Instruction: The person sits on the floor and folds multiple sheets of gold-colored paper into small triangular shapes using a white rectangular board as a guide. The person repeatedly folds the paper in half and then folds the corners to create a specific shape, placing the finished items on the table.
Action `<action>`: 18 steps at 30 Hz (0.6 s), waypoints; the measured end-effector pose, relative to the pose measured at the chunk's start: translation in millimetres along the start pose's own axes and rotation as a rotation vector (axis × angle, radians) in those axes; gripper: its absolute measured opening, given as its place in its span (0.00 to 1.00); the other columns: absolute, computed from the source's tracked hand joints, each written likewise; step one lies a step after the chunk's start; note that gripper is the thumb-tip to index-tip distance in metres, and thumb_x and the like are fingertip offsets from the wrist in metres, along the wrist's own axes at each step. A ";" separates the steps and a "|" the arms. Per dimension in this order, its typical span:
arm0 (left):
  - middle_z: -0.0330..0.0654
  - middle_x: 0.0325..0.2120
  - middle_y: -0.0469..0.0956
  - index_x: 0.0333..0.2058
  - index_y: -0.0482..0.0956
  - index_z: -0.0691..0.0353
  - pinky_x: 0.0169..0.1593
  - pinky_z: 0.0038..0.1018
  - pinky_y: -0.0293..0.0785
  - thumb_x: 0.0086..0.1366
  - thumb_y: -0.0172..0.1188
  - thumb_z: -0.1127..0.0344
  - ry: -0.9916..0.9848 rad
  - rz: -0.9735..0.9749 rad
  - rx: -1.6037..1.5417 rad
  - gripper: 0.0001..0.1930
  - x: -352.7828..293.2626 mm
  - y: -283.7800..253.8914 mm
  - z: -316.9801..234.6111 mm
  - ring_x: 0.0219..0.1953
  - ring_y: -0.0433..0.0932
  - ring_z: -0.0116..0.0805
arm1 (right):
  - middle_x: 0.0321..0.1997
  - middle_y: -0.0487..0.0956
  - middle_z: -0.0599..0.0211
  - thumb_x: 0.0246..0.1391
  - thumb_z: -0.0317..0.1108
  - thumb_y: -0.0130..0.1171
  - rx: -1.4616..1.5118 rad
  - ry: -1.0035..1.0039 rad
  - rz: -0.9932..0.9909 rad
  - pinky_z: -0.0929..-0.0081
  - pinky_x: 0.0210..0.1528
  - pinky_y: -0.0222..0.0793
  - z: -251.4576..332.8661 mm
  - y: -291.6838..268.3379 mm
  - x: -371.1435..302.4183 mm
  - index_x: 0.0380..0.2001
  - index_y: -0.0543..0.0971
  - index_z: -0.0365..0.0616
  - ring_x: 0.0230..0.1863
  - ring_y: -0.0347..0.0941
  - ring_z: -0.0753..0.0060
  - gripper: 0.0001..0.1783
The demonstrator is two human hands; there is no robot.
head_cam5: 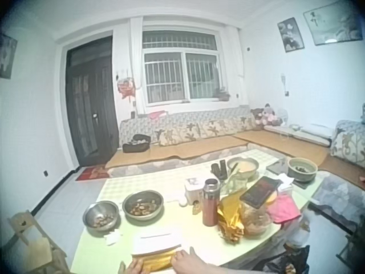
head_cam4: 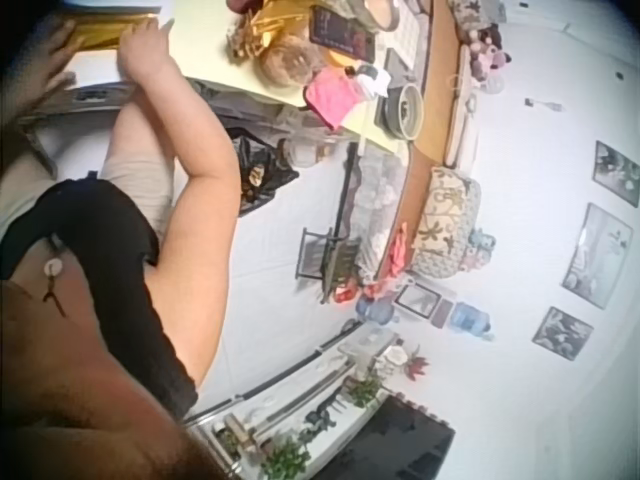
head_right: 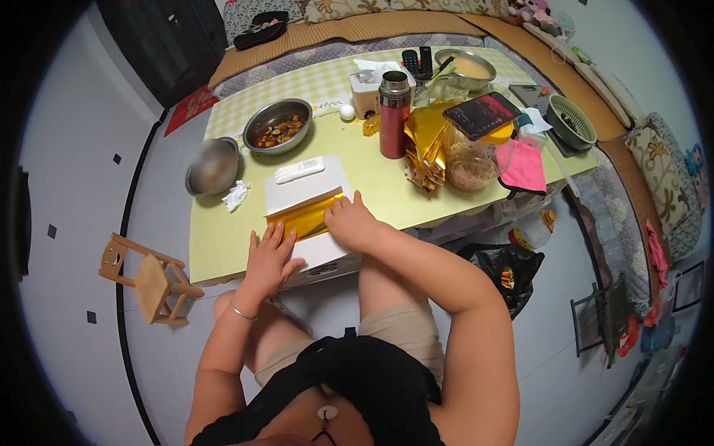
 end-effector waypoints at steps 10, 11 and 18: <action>0.42 0.23 0.73 0.20 0.77 0.57 0.35 0.38 0.70 0.49 0.59 0.68 0.186 -0.346 0.137 0.03 57.1 -2.4 -14.4 0.32 0.74 0.43 | 0.33 0.83 0.61 0.53 0.36 0.55 0.091 -0.010 -0.202 0.53 0.51 0.72 3.7 -0.5 -6.1 0.28 0.82 0.46 0.40 0.80 0.59 0.08; 0.42 0.25 0.75 0.21 0.77 0.57 0.36 0.38 0.70 0.50 0.59 0.68 0.147 -0.312 0.118 0.02 57.8 1.9 -8.3 0.33 0.75 0.43 | 0.33 0.83 0.62 0.52 0.36 0.57 0.172 0.033 -0.203 0.54 0.48 0.72 9.7 -1.3 -10.2 0.27 0.82 0.46 0.39 0.79 0.59 0.08; 0.47 0.36 0.81 0.31 0.83 0.63 0.44 0.38 0.76 0.54 0.68 0.69 0.054 -0.471 -0.334 0.07 44.9 10.8 -23.3 0.40 0.79 0.48 | 0.33 0.82 0.66 0.45 0.40 0.70 0.709 0.236 -0.372 0.59 0.40 0.73 -9.3 8.6 -9.7 0.26 0.85 0.47 0.37 0.77 0.58 0.09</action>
Point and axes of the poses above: each hand's wrist, its own x-axis towards the middle knuckle, its own y-axis out of the palm, z = x × y, the point moved 3 cm from there along x, towards the middle knuckle
